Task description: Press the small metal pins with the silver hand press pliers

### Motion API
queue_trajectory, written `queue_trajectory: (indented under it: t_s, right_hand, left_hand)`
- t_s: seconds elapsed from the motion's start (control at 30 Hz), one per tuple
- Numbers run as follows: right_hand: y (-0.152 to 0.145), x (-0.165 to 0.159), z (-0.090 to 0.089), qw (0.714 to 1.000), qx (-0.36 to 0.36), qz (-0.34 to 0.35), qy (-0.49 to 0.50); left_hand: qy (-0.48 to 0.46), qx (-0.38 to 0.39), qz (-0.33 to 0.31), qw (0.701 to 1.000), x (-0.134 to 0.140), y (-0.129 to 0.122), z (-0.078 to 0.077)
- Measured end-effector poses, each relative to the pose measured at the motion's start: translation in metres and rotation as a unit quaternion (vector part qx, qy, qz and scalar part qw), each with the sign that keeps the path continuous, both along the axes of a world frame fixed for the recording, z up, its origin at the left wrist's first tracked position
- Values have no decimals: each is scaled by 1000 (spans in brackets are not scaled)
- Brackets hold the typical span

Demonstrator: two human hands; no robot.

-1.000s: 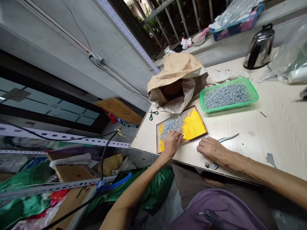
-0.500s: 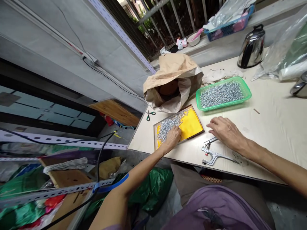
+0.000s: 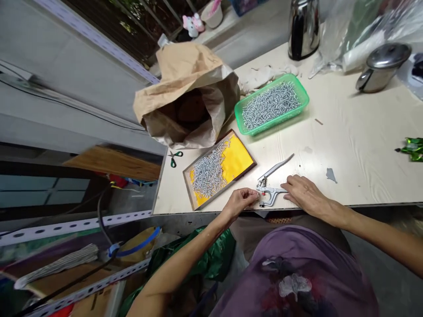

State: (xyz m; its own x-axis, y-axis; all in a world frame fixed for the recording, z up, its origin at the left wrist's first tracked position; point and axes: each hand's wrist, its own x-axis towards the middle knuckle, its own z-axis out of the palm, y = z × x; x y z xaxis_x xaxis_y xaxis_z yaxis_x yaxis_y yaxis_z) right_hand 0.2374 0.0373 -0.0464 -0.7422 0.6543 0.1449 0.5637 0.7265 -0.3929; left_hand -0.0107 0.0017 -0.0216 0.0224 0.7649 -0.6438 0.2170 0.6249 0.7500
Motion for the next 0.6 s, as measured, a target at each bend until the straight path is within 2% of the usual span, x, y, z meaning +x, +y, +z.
queue_trajectory:
  t_s: [0.37,0.6]
  right_hand:
    - [-4,-4,4,1000,-4,-26,1]
    - [-9,-6,5,999,-27,-20,-21]
  left_hand:
    - [65,-60,-42,995,8,4,1]
    - [93,-105,-106,984,5,12,-1]
